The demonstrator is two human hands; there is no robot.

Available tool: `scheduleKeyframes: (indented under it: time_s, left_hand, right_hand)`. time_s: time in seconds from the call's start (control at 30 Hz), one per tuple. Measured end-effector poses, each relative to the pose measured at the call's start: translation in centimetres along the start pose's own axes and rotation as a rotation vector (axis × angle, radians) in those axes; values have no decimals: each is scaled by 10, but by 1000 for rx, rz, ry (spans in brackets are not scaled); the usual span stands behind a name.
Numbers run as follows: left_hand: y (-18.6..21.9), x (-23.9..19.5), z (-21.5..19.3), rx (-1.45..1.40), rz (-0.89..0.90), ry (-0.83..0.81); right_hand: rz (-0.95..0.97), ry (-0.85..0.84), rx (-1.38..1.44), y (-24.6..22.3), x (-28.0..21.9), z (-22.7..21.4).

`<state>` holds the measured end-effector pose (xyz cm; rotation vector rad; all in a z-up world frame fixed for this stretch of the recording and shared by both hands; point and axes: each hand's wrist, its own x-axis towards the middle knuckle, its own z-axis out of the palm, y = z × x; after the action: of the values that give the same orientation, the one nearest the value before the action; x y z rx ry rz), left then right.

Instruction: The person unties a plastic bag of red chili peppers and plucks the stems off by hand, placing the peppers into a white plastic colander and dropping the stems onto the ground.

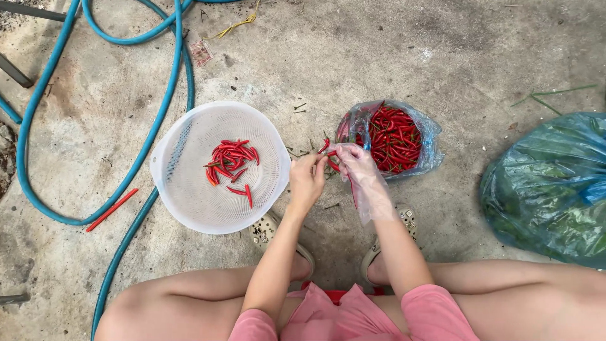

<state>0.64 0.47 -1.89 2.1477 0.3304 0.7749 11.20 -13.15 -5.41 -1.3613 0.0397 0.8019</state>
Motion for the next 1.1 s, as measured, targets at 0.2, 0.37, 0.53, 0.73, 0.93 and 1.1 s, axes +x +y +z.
scheduleKeyframes:
  time_s: [0.2, 0.37, 0.53, 0.73, 0.93, 1.1]
  left_hand:
    - [1, 3, 13, -324, -415, 180]
    - [10, 16, -26, 185, -97, 131]
    - [3, 8, -32, 39, 65, -149]
    - [-35, -1, -53, 115, -316, 217]
    - [-75, 5, 7, 108, -314, 53]
    - [-157, -1, 150, 286, -514, -419]
  right_hand:
    - [-188, 82, 136, 23, 7, 29]
    - [-133, 106, 71, 19, 6, 24]
    - [-64, -14, 5, 34, 13, 19]
    - [93, 78, 35, 59, 20, 15]
    - [27, 191, 300, 47, 39, -34]
    - [25, 247, 346, 27, 34, -49]
